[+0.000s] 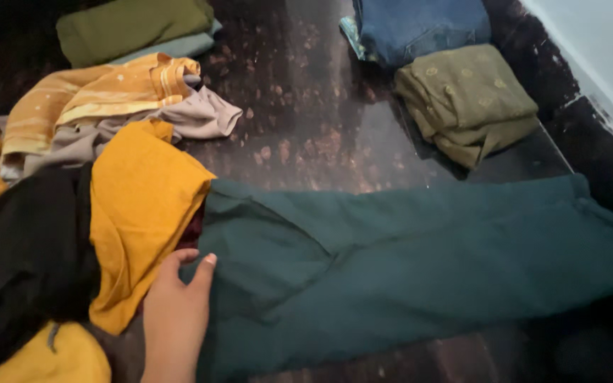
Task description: The person folds a patterned green cloth and then a dark green shirt on a dark tiled floor. They smooth and align the items, fold them into compact rectangles, and place them on a growing stack of folded clothes.
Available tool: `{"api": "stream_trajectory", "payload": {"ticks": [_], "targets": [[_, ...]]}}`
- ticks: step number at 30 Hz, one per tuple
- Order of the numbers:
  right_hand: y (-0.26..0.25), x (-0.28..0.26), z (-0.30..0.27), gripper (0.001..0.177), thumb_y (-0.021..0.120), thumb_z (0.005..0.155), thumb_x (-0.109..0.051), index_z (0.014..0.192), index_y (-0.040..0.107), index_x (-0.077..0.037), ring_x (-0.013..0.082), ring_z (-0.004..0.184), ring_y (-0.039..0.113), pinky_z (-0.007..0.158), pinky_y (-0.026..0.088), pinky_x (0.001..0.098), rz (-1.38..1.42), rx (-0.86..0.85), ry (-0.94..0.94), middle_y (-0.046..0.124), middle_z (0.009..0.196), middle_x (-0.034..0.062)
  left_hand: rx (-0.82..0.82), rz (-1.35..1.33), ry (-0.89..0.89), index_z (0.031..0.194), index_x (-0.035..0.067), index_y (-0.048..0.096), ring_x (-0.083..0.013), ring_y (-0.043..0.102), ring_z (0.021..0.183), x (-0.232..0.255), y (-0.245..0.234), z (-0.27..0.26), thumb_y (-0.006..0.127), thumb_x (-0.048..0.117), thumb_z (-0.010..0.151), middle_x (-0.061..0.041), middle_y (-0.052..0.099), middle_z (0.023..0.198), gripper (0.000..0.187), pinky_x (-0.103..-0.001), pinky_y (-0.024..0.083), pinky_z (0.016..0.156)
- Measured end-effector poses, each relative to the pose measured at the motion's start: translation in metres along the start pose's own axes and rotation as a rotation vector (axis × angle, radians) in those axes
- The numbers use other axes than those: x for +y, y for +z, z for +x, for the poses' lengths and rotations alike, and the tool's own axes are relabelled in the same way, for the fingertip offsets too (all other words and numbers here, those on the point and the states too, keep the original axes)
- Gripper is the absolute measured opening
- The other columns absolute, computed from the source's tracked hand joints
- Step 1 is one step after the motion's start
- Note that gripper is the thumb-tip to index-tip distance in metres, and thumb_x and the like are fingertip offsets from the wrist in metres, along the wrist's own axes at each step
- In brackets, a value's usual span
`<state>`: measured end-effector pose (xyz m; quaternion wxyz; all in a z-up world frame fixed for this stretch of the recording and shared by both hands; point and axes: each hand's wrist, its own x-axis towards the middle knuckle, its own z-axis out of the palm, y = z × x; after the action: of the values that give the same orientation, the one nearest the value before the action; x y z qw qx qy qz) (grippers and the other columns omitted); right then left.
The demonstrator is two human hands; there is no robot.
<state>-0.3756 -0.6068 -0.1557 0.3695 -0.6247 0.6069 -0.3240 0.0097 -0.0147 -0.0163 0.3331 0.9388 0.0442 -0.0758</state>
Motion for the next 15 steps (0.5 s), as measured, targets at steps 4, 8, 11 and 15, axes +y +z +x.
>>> {"api": "stream_trajectory", "payload": {"ticks": [4,8,11,15], "targets": [[-0.007,0.006,0.001,0.069,0.073,0.098,-0.021,0.159,0.041,-0.024,0.0322,0.105,0.068,0.081,0.057,0.0515,-0.057,0.059,-0.022,0.062,0.129,0.0187,0.08,0.04,0.343,0.124,0.005,0.064,-0.0396,0.065,0.109,0.0,-0.006,0.001,0.075,0.032,0.08,-0.021,0.07,0.116,0.053,-0.046,0.05,0.088],[-0.018,0.008,0.005,0.075,0.075,0.101,-0.022,0.164,0.035,-0.026,0.0313,0.107,0.068,0.076,0.057,0.0513,0.072,-0.025,0.036,0.06,0.132,0.0184,0.282,0.255,0.395,0.136,0.004,0.058,-0.0431,0.057,0.121,0.033,-0.015,-0.029,0.073,0.034,0.088,-0.022,0.063,0.127,0.059,-0.052,0.045,0.102],[-0.012,-0.008,0.009,0.072,0.073,0.107,-0.03,0.165,0.031,-0.024,0.0378,0.105,0.067,0.07,0.052,0.0619,0.111,-0.104,-0.036,0.061,0.131,0.0214,0.395,0.256,0.694,0.143,0.01,0.053,-0.0447,0.041,0.138,0.072,0.016,-0.076,0.068,0.04,0.085,-0.016,0.051,0.15,0.067,-0.064,0.032,0.103],[-0.019,-0.02,-0.009,0.072,0.068,0.101,-0.025,0.162,0.031,-0.023,0.0412,0.111,0.064,0.085,0.044,0.0672,0.069,-0.07,0.081,0.06,0.129,0.0217,0.128,0.163,1.002,0.151,0.022,0.046,-0.0364,0.028,0.149,0.069,0.084,-0.122,0.055,0.052,0.096,-0.01,0.038,0.16,0.063,-0.069,0.016,0.113]]}}
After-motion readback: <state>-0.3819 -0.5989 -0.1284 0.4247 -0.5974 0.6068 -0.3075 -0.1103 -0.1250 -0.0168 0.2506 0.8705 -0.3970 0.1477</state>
